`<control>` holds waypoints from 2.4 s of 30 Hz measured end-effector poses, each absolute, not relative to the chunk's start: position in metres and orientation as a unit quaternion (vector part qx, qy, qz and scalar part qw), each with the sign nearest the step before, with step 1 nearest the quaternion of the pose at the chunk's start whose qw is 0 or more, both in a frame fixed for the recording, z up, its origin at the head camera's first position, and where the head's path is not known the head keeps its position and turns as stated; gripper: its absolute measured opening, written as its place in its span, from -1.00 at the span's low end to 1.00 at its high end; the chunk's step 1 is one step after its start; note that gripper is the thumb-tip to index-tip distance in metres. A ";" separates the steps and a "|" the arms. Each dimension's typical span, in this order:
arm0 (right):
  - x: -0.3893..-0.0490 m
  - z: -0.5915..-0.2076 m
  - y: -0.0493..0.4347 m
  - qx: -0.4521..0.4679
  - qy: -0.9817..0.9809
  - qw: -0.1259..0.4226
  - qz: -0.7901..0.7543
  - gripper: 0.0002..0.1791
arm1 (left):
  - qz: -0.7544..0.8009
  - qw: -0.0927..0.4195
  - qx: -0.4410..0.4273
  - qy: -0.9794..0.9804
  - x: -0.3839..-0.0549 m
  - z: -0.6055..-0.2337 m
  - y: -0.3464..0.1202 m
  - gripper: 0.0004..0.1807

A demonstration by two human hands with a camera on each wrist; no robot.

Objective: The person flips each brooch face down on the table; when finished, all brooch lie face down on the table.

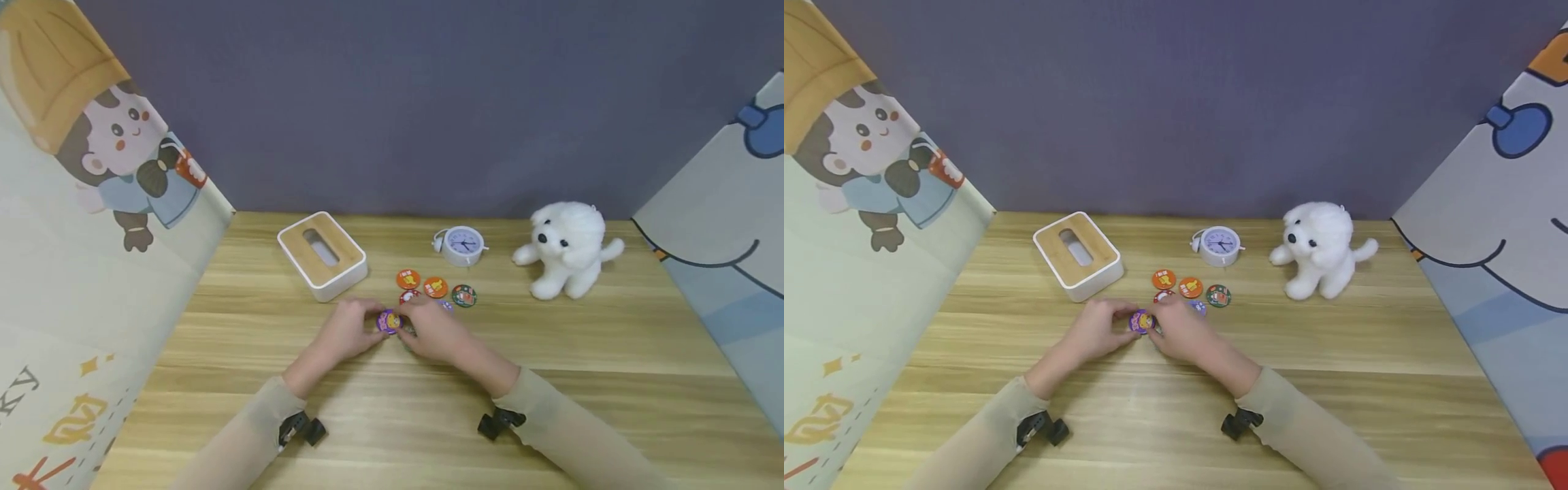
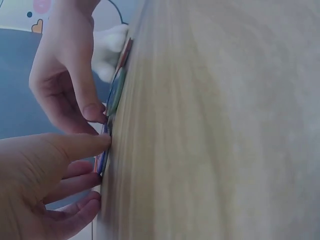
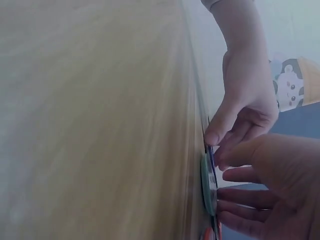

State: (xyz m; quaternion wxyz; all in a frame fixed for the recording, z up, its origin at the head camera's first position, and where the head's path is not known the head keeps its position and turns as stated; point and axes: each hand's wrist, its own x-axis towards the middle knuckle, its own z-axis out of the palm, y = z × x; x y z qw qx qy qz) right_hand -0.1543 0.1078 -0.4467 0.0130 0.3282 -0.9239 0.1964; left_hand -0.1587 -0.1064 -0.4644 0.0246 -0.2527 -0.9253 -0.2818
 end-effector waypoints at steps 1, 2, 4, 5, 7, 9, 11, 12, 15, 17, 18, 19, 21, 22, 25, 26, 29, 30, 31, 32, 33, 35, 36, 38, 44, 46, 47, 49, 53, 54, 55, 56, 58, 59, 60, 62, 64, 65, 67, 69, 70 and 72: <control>-0.154 -0.447 0.106 0.331 -0.923 0.012 0.195 -0.70 | -0.283 0.026 -0.252 -0.925 -0.159 -0.465 -0.106 -0.49; -0.154 -0.448 0.104 0.334 -0.923 0.014 0.189 -0.71 | -0.287 0.026 -0.251 -0.924 -0.159 -0.466 -0.106 -0.50; -0.154 -0.448 0.103 0.338 -0.922 0.015 0.190 -0.74 | -0.294 0.029 -0.250 -0.922 -0.158 -0.467 -0.106 -0.53; -0.155 -0.448 0.102 0.337 -0.922 0.015 0.189 -0.74 | -0.298 0.030 -0.250 -0.921 -0.158 -0.467 -0.106 -0.54; -0.156 -0.446 0.101 0.332 -0.923 0.009 0.195 -0.73 | -0.315 0.029 -0.251 -0.915 -0.159 -0.467 -0.105 -0.56; -0.158 -0.445 0.100 0.322 -0.923 0.002 0.209 -0.71 | -0.334 0.027 -0.247 -0.909 -0.160 -0.467 -0.105 -0.58; -0.161 -0.445 0.099 0.315 -0.923 -0.006 0.221 -0.67 | -0.361 0.019 -0.242 -0.901 -0.160 -0.467 -0.105 -0.58; -0.163 -0.445 0.099 0.313 -0.922 -0.009 0.229 -0.65 | -0.374 0.013 -0.237 -0.896 -0.161 -0.467 -0.105 -0.57; -0.166 -0.446 0.099 0.301 -0.918 -0.020 0.258 -0.57 | -0.414 -0.014 -0.221 -0.883 -0.161 -0.466 -0.105 -0.52; -0.168 -0.446 0.099 0.293 -0.915 -0.025 0.275 -0.57 | -0.440 -0.035 -0.207 -0.873 -0.161 -0.466 -0.105 -0.48; -0.169 -0.447 0.099 0.290 -0.914 -0.028 0.282 -0.59 | -0.449 -0.042 -0.201 -0.870 -0.161 -0.465 -0.105 -0.47; -0.171 -0.447 0.100 0.283 -0.914 -0.033 0.290 -0.61 | -0.459 -0.049 -0.196 -0.865 -0.161 -0.465 -0.105 -0.47; -0.174 -0.448 0.101 0.273 -0.912 -0.043 0.303 -0.66 | -0.474 -0.058 -0.190 -0.858 -0.161 -0.464 -0.106 -0.47; -0.176 -0.448 0.102 0.268 -0.911 -0.049 0.311 -0.69 | -0.481 -0.062 -0.189 -0.854 -0.161 -0.464 -0.106 -0.48; -0.181 -0.448 0.105 0.255 -0.905 -0.065 0.335 -0.78 | -0.494 -0.067 -0.191 -0.845 -0.161 -0.463 -0.107 -0.53; -0.182 -0.447 0.106 0.253 -0.902 -0.068 0.344 -0.81 | -0.496 -0.066 -0.192 -0.844 -0.161 -0.463 -0.107 -0.55; -0.184 -0.445 0.110 0.261 -0.895 -0.067 0.355 -0.87 | -0.494 -0.058 -0.192 -0.846 -0.162 -0.463 -0.108 -0.64; -0.185 -0.444 0.111 0.268 -0.892 -0.065 0.358 -0.89 | -0.490 -0.055 -0.192 -0.849 -0.162 -0.462 -0.109 -0.68; -0.185 -0.444 0.112 0.274 -0.889 -0.063 0.361 -0.89 | -0.485 -0.050 -0.192 -0.851 -0.162 -0.462 -0.109 -0.71; -0.185 -0.443 0.113 0.279 -0.887 -0.061 0.362 -0.89 | -0.480 -0.046 -0.195 -0.854 -0.162 -0.461 -0.110 -0.74; -0.186 -0.443 0.114 0.284 -0.885 -0.061 0.364 -0.89 | -0.474 -0.042 -0.198 -0.857 -0.163 -0.460 -0.110 -0.77; -0.186 -0.442 0.115 0.293 -0.881 -0.065 0.367 -0.88 | -0.458 -0.032 -0.209 -0.863 -0.164 -0.459 -0.112 -0.81; -0.186 -0.441 0.116 0.297 -0.879 -0.067 0.366 -0.88 | -0.446 -0.024 -0.219 -0.867 -0.164 -0.458 -0.112 -0.83; -0.186 -0.442 0.116 0.305 -0.878 -0.073 0.363 -0.87 | -0.423 -0.013 -0.236 -0.874 -0.165 -0.457 -0.114 -0.85; -0.188 -0.447 0.116 0.341 -0.874 -0.059 0.341 -0.84 | -0.383 0.003 -0.275 -0.882 -0.166 -0.458 -0.119 -0.85; -0.189 -0.448 0.115 0.356 -0.876 -0.046 0.321 -0.83 | -0.370 0.009 -0.289 -0.883 -0.167 -0.458 -0.121 -0.85; -0.190 -0.448 0.115 0.366 -0.877 -0.039 0.309 -0.83 | -0.361 0.014 -0.298 -0.884 -0.167 -0.458 -0.121 -0.86; -0.190 -0.448 0.115 0.382 -0.878 -0.031 0.286 -0.84 | -0.338 0.024 -0.314 -0.887 -0.167 -0.458 -0.121 -0.87; -0.191 -0.448 0.114 0.400 -0.880 -0.030 0.252 -0.86 | -0.287 0.041 -0.343 -0.893 -0.168 -0.459 -0.121 -0.87; -0.191 -0.448 0.114 0.400 -0.882 -0.031 0.247 -0.86 | -0.277 0.044 -0.348 -0.895 -0.168 -0.460 -0.121 -0.87; -0.191 -0.448 0.113 0.400 -0.883 -0.031 0.244 -0.85 | -0.269 0.045 -0.352 -0.895 -0.167 -0.460 -0.120 -0.87; -0.190 -0.448 0.113 0.400 -0.884 -0.029 0.241 -0.85 | -0.263 0.049 -0.357 -0.895 -0.167 -0.460 -0.120 -0.87; -0.189 -0.447 0.112 0.400 -0.885 -0.025 0.236 -0.86 | -0.253 0.053 -0.365 -0.894 -0.167 -0.461 -0.119 -0.87; -0.189 -0.447 0.111 0.402 -0.885 -0.021 0.234 -0.86 | -0.250 0.056 -0.368 -0.894 -0.167 -0.460 -0.119 -0.87; -0.188 -0.446 0.111 0.403 -0.884 -0.019 0.234 -0.86 | -0.246 0.061 -0.371 -0.893 -0.167 -0.460 -0.119 -0.88; -0.187 -0.446 0.110 0.405 -0.883 -0.017 0.234 -0.88 | -0.239 0.071 -0.378 -0.892 -0.167 -0.461 -0.119 -0.88; -0.187 -0.446 0.109 0.407 -0.883 -0.020 0.235 -0.90 | -0.228 0.076 -0.379 -0.894 -0.167 -0.461 -0.119 -0.88; -0.186 -0.447 0.109 0.407 -0.882 -0.021 0.235 -0.90 | -0.220 0.080 -0.379 -0.895 -0.167 -0.461 -0.119 -0.89; -0.186 -0.448 0.110 0.403 -0.884 -0.022 0.237 -0.91 | -0.202 0.080 -0.375 -0.901 -0.166 -0.461 -0.119 -0.89; -0.183 -0.448 0.113 0.399 -0.886 -0.017 0.237 -0.91 | -0.185 0.082 -0.368 -0.908 -0.165 -0.460 -0.119 -0.89; -0.182 -0.448 0.116 0.397 -0.887 -0.014 0.235 -0.92 | -0.177 0.084 -0.364 -0.911 -0.164 -0.460 -0.119 -0.88; -0.178 -0.447 0.123 0.391 -0.891 -0.006 0.228 -0.92 | -0.163 0.089 -0.356 -0.916 -0.161 -0.458 -0.117 -0.85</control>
